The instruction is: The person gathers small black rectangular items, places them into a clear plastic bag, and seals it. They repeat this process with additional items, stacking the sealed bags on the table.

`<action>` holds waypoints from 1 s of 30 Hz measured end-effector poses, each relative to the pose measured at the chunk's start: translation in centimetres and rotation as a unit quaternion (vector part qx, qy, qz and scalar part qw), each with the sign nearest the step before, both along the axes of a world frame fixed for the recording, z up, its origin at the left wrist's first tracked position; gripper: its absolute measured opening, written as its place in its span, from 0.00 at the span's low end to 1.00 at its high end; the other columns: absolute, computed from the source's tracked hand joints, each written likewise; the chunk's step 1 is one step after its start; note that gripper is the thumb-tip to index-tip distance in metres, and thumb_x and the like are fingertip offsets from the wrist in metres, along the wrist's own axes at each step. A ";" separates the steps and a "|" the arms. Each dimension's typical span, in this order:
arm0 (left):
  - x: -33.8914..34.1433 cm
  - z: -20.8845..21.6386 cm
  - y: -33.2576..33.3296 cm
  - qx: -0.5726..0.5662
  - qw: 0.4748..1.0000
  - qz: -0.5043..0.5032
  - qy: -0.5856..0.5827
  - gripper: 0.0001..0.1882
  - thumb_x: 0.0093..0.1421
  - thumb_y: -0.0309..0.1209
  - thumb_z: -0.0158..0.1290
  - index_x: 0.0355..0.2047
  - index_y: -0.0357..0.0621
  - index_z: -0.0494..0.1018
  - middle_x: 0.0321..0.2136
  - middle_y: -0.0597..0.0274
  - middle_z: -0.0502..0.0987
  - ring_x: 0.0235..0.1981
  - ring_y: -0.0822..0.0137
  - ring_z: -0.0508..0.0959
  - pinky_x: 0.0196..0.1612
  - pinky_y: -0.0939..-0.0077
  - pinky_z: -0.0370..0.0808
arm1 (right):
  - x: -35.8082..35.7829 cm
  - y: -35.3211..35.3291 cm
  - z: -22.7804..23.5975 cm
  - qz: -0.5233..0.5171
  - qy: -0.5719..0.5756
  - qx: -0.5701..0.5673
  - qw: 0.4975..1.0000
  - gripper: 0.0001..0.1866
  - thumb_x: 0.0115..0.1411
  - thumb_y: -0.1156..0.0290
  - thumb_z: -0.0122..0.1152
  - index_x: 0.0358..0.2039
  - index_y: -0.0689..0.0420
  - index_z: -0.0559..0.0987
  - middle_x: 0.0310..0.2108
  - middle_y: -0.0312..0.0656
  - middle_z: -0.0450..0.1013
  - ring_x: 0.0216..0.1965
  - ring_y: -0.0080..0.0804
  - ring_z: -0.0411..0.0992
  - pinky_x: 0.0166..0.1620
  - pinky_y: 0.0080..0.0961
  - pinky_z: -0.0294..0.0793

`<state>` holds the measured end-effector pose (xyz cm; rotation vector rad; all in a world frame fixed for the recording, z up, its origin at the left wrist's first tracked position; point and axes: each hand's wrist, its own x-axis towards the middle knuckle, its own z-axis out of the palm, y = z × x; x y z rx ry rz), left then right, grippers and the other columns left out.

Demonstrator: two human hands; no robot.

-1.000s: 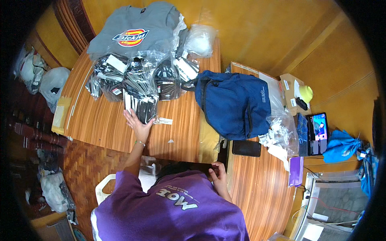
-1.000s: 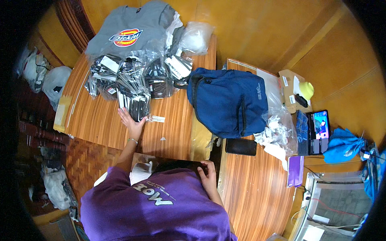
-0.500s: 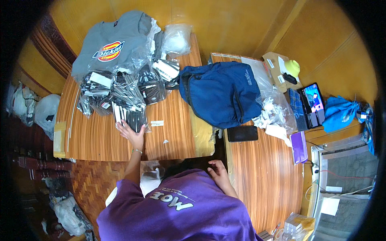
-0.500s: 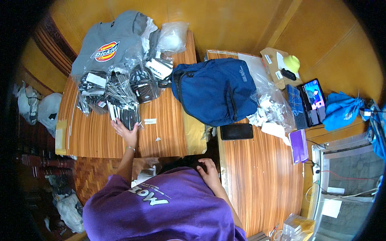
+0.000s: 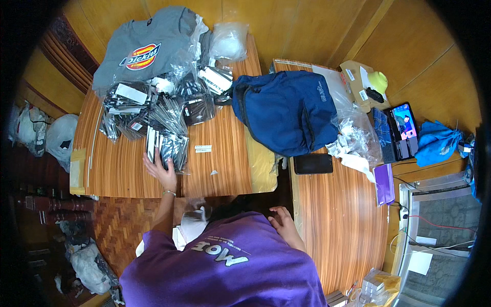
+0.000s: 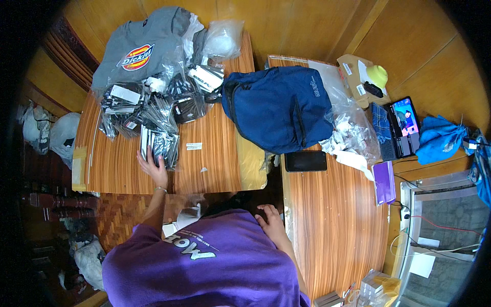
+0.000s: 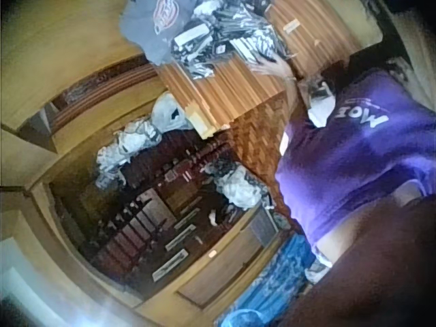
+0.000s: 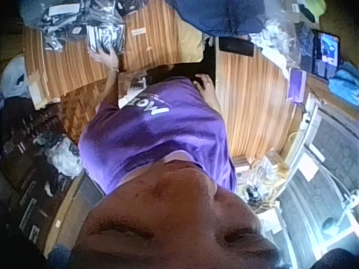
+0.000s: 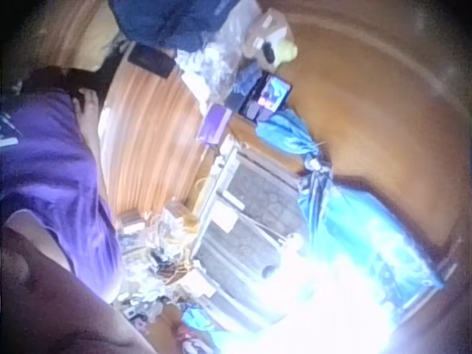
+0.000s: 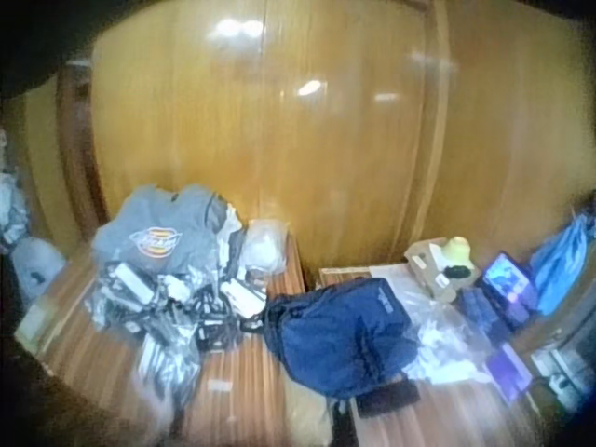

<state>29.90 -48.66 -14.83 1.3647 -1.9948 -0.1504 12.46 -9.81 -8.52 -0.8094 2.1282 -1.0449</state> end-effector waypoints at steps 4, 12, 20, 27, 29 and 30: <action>0.5 0.8 0.1 -0.003 1.000 -0.001 -0.020 0.35 0.55 0.42 0.49 0.62 0.53 0.51 0.63 0.52 0.42 0.64 0.47 0.40 0.59 0.40 0.36 | 0.3 0.9 0.4 0.001 -0.006 0.005 1.000 0.15 0.54 0.71 0.57 0.43 0.61 0.72 0.41 0.49 0.68 0.41 0.45 0.69 0.43 0.30 0.69; -7.1 7.3 6.5 -0.013 0.928 -0.348 0.134 0.28 0.52 0.26 0.50 0.54 0.35 0.58 0.57 0.45 0.54 0.60 0.48 0.52 0.60 0.54 0.47 | 0.6 4.2 1.6 -0.068 -0.096 0.024 0.993 0.15 0.57 0.67 0.54 0.42 0.61 0.71 0.37 0.50 0.70 0.37 0.42 0.71 0.40 0.31 0.70; -15.2 7.2 17.0 0.212 0.687 -0.694 0.040 0.10 0.51 0.20 0.49 0.35 0.36 0.73 0.35 0.53 0.75 0.40 0.57 0.73 0.46 0.67 0.69 | 3.2 7.2 0.6 -0.136 -0.090 0.004 0.987 0.16 0.58 0.63 0.53 0.41 0.61 0.71 0.36 0.51 0.72 0.38 0.45 0.70 0.43 0.34 0.69; -25.0 22.8 24.8 0.164 0.463 -0.729 0.476 0.17 0.53 0.37 0.50 0.36 0.33 0.69 0.33 0.56 0.73 0.38 0.60 0.72 0.47 0.69 0.67 | 7.0 12.0 -0.2 -0.305 -0.012 0.061 0.950 0.17 0.57 0.61 0.52 0.42 0.59 0.73 0.38 0.52 0.72 0.42 0.49 0.69 0.46 0.38 0.68; -26.0 28.7 25.9 0.098 0.317 -0.758 0.561 0.18 0.53 0.36 0.50 0.37 0.34 0.69 0.34 0.55 0.72 0.39 0.60 0.71 0.47 0.68 0.67 | 8.6 12.9 -1.1 -0.333 -0.007 0.106 0.937 0.18 0.57 0.61 0.53 0.43 0.59 0.72 0.40 0.52 0.72 0.43 0.49 0.69 0.48 0.38 0.68; -25.7 31.6 26.0 0.062 0.244 -0.776 0.578 0.18 0.53 0.36 0.51 0.38 0.34 0.68 0.34 0.55 0.71 0.39 0.59 0.71 0.47 0.68 0.66 | 8.8 13.0 -1.3 -0.331 -0.019 0.134 0.934 0.18 0.56 0.61 0.53 0.44 0.59 0.72 0.41 0.52 0.71 0.43 0.48 0.69 0.49 0.37 0.67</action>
